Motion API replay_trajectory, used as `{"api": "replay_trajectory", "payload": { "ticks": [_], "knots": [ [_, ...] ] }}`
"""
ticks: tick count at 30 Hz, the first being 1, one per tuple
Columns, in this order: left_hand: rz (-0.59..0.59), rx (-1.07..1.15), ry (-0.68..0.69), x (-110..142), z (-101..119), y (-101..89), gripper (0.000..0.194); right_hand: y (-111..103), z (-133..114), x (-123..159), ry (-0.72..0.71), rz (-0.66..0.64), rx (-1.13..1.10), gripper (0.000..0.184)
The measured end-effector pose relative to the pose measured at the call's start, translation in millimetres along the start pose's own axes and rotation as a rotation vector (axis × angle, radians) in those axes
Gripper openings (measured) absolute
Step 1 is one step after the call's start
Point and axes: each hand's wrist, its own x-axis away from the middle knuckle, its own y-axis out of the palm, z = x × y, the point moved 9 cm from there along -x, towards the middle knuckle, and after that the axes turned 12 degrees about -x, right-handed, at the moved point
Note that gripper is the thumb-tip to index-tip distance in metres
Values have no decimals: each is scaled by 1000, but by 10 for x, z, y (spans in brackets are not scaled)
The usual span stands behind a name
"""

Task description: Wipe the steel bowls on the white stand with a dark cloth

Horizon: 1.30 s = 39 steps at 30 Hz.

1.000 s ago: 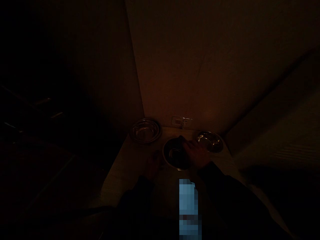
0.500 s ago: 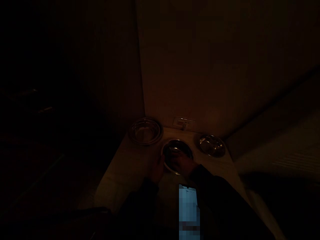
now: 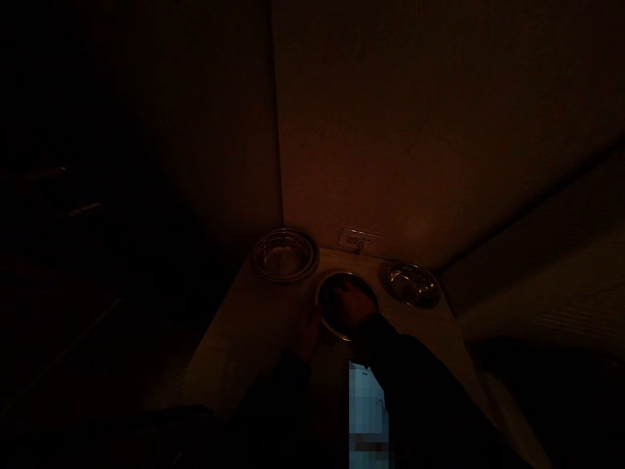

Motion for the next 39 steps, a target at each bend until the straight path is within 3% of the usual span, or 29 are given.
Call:
{"api": "replay_trajectory", "payload": {
  "ticks": [3, 6, 10, 12, 17, 21, 24, 26, 28, 30, 32, 36, 39],
  "knots": [
    [46, 14, 34, 7, 48, -59, 36, 128, -128, 91, -205, -180, -83, 28],
    [46, 30, 68, 14, 90, -66, 37, 235, -127, 167, -248, -318, -95, 28],
    [4, 1, 0, -23, -6, -20, 39, 88, -151, 55, -185, -68, -47, 28],
    [11, -16, 1, -37, -27, -24, 38, 23, -99, 7, -82, 22, 10, 29],
    [43, 67, -12, 19, -11, -30, 38, 5, 200, 23, 168, -48, 80, 36],
    [3, 99, -44, 51, -10, 17, 37, 25, 179, -17, 163, -37, -9, 37],
    [-4, 126, -9, 16, -4, 18, 35, 59, 34, -79, 75, -30, -74, 34],
    [87, 112, 45, -5, 19, -64, 32, 102, -43, -71, -27, -101, -102, 30],
    [154, 108, 74, -7, 29, -113, 31, 178, -51, 4, -119, -251, -110, 27],
    [146, 125, 75, -3, 21, -84, 31, 237, 7, 107, -155, -395, -87, 25],
    [114, 143, 64, -2, -7, -28, 31, 242, 46, 158, -156, -438, -57, 25],
    [135, 123, 78, -20, -58, -22, 35, 160, -135, 63, -200, -285, -63, 30],
    [128, 75, 94, -25, -35, -34, 35, 46, -145, -62, -121, -122, -35, 31]
  ]
}}
